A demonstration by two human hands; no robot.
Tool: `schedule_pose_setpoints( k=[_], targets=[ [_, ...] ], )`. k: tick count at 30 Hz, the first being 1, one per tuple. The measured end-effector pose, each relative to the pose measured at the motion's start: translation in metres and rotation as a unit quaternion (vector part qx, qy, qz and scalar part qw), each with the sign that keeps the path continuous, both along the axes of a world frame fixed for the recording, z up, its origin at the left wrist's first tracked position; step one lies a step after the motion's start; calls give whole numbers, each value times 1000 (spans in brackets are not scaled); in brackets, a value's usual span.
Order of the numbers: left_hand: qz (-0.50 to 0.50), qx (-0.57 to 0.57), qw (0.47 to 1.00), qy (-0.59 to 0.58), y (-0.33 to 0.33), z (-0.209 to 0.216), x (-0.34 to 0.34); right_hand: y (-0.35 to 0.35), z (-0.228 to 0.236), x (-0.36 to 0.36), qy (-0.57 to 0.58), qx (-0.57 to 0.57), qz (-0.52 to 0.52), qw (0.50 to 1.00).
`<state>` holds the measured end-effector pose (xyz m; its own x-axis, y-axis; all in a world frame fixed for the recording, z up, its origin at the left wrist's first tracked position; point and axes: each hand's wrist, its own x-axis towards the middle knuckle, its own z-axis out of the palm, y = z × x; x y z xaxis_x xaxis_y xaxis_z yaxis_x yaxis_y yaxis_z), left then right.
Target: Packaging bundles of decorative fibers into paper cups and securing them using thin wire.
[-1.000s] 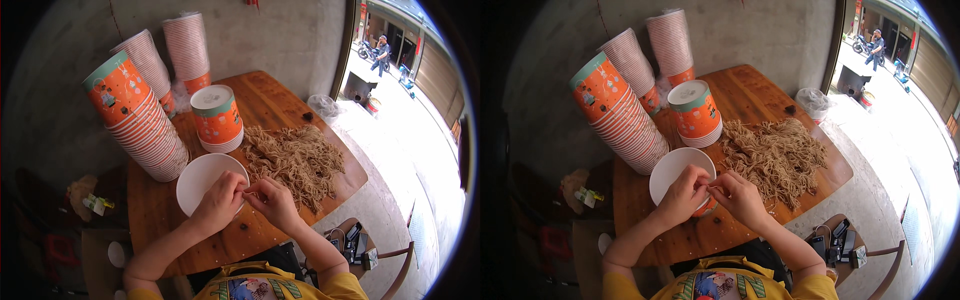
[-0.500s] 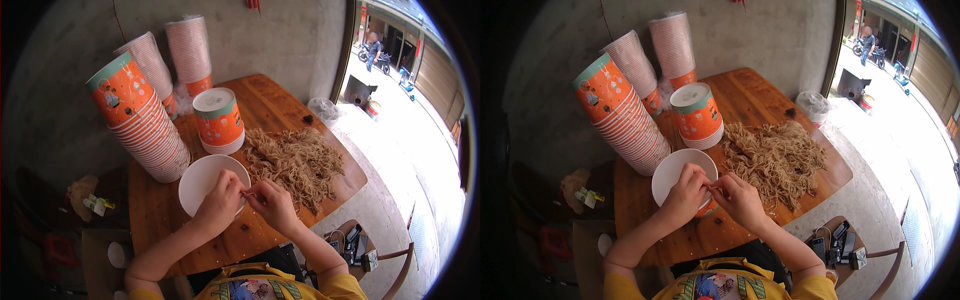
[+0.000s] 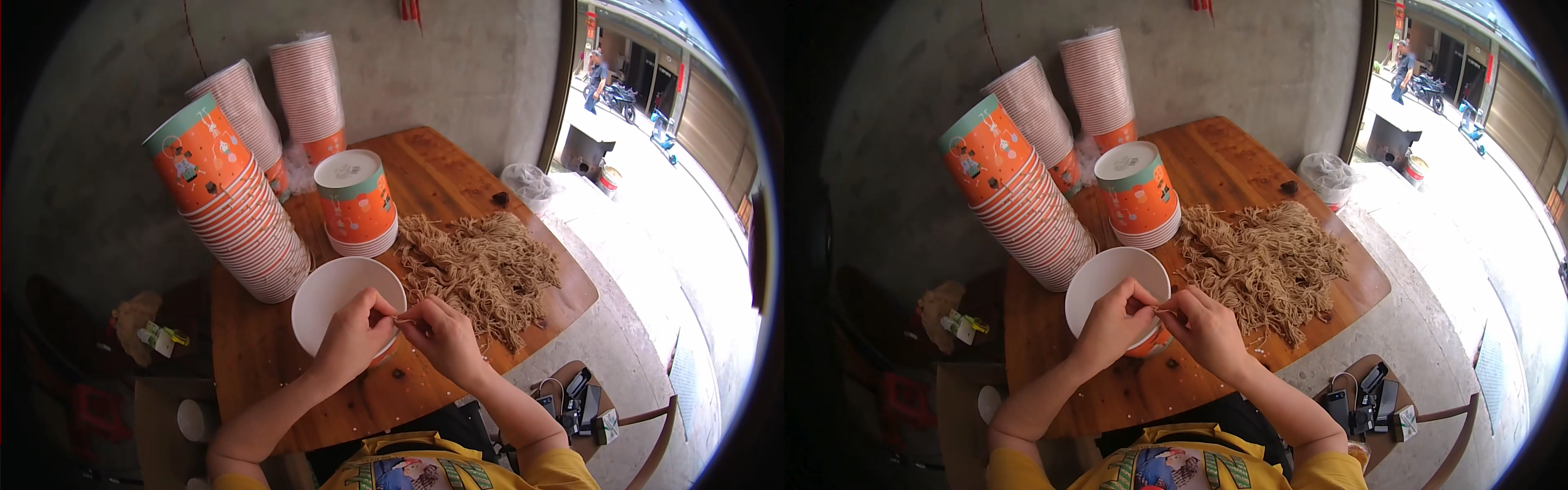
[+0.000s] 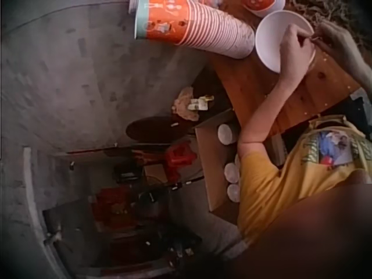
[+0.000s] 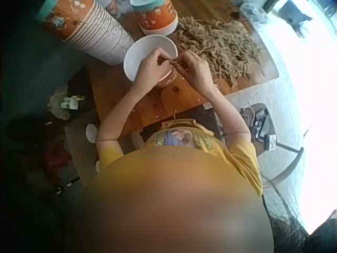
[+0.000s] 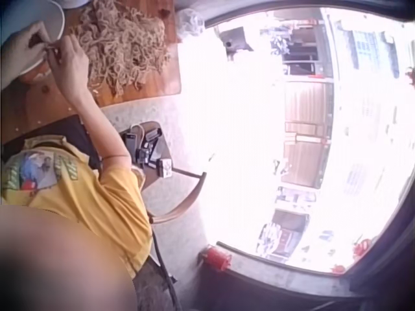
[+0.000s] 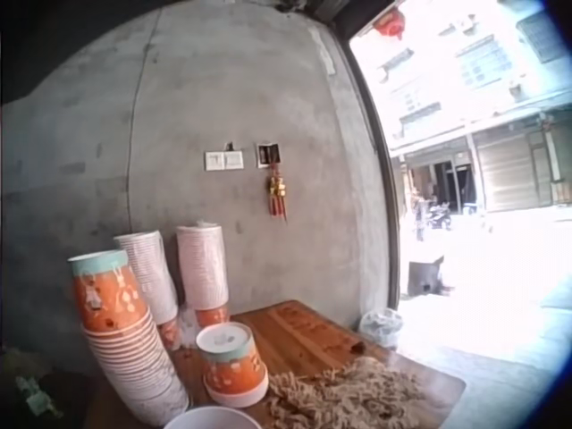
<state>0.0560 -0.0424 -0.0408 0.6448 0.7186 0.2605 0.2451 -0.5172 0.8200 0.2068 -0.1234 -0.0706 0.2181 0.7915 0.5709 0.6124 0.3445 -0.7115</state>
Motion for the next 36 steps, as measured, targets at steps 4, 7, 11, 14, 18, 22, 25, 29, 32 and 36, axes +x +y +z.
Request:
schedule_pose_setpoints(
  k=[4,7,11,14,18,22,25,29,32,36],
  targets=[
    [-13,-58,998,6,7,-8,0,-2,1,-1,48,-31,18,998],
    [-43,-148,986,-63,9,-13,2,-2,-5,0,98,-45,24,994],
    [-68,-218,971,-69,9,-5,1,3,-13,1,197,-69,28,978],
    [-71,-255,962,-64,9,-2,1,2,-12,2,224,-94,30,970],
    [-60,-302,949,-63,10,1,2,-2,-7,7,224,-85,50,970],
    [-59,-326,941,-70,12,2,1,-9,7,8,133,-36,25,990],
    [-54,-327,942,-48,11,5,2,-6,4,10,-31,30,25,999],
    [-69,-282,956,-33,12,-2,2,-4,4,15,-88,68,14,994],
    [-67,-243,967,-19,10,-2,2,-4,9,17,-104,51,19,993],
    [-87,-239,966,-54,5,-8,2,-5,7,16,-108,19,18,994]
  ],
)
